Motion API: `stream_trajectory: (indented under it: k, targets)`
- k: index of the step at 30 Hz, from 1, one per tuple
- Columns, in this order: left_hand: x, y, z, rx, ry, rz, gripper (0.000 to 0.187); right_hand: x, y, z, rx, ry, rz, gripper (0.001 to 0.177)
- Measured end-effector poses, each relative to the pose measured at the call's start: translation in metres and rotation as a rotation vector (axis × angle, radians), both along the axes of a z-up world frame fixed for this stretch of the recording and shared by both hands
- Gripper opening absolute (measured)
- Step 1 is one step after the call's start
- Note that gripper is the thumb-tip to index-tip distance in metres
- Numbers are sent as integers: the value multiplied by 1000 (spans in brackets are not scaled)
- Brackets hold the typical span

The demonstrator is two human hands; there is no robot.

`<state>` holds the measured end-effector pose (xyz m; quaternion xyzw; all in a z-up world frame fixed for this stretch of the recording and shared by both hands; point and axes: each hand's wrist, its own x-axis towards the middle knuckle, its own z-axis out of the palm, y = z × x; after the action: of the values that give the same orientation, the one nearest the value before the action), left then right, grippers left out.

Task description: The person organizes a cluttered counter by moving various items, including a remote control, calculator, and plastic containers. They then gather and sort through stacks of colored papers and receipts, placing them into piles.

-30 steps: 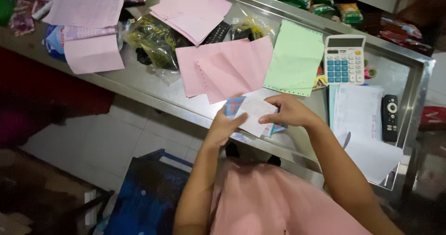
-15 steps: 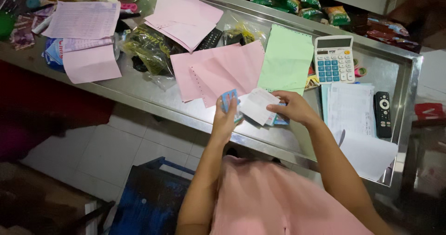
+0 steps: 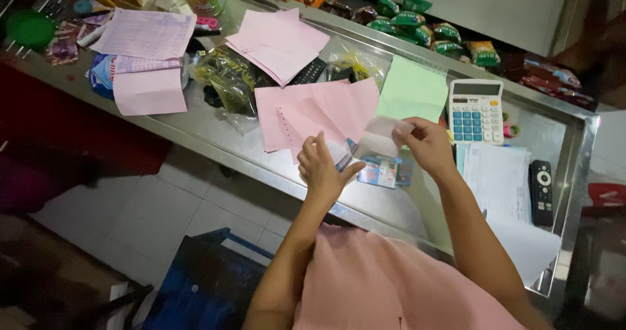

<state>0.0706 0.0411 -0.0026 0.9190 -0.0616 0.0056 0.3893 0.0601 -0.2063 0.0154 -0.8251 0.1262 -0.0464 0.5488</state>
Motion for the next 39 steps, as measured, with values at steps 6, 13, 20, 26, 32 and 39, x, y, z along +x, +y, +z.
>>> stream_trajectory:
  k: [6, 13, 20, 26, 32, 39]
  targets:
    - [24, 7, 7, -169, -107, -20, 80, 15, 6, 25, 281, -174, -44, 37]
    - [42, 14, 25, -987, 462, 56, 33, 24, -1, 26, 457, -39, 65, 12]
    - [48, 1, 18, -1234, 428, -40, 25, 26, 6, 29, 402, -169, 447, 8]
    - [44, -8, 15, -1305, 423, 26, 29, 32, 23, 14, 466, 32, 201, 12]
    - [36, 9, 47, -1017, 372, -10, 33, 34, 29, 29, 265, -69, 112, 7]
    - [30, 17, 90, -199, -93, 49, 74, 27, 36, 55, 168, -136, 170, 24]
